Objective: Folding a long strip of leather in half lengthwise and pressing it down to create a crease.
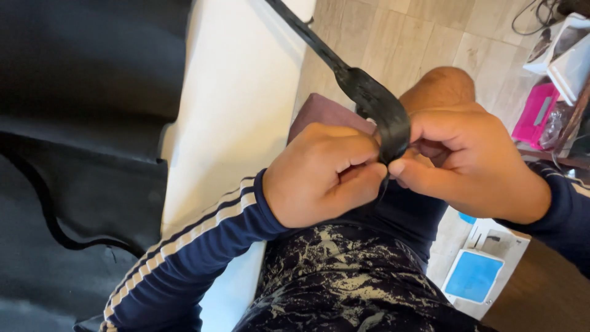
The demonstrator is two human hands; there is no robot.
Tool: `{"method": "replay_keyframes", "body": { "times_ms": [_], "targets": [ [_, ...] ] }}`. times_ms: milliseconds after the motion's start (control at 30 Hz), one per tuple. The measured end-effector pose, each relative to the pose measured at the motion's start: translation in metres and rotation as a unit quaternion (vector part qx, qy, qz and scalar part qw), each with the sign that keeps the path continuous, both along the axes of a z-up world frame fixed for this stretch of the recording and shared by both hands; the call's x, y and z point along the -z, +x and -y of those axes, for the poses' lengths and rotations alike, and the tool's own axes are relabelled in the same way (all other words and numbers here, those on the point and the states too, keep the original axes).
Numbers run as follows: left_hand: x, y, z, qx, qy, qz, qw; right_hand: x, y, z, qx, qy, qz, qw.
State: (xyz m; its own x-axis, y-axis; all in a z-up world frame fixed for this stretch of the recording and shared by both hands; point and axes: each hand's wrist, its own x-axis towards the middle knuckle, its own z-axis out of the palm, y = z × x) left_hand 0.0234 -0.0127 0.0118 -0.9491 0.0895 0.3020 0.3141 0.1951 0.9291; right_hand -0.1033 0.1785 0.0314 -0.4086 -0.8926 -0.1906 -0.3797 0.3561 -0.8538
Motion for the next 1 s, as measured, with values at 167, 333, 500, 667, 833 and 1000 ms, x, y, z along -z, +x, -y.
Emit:
{"method": "replay_keyframes", "body": {
  "times_ms": [167, 333, 500, 667, 833, 1000],
  "targets": [
    [0.002, 0.000, -0.001, 0.003, -0.009, 0.022, 1.000, -0.013, -0.002, 0.010, 0.034, -0.037, 0.110, 0.993],
    [0.000, 0.002, -0.002, -0.015, 0.014, 0.021, 1.000, -0.011, -0.001, 0.008, 0.037, -0.041, 0.102, 0.993],
    [0.004, 0.004, -0.005, -0.047, -0.003, 0.017, 0.999, -0.004, 0.001, 0.006, 0.000, -0.011, 0.021, 1.000],
    [0.017, 0.009, -0.018, -0.076, -0.067, -0.004, 0.995, 0.000, 0.007, 0.009, -0.001, -0.036, 0.043, 0.998],
    [0.017, 0.011, -0.027, -0.113, -0.095, -0.008, 0.989, 0.000, 0.013, 0.015, -0.004, -0.078, -0.004, 0.997],
    [0.015, 0.011, -0.026, -0.124, -0.091, 0.003, 0.988, -0.004, 0.014, 0.019, -0.021, -0.105, -0.012, 0.994]
  ]
}}
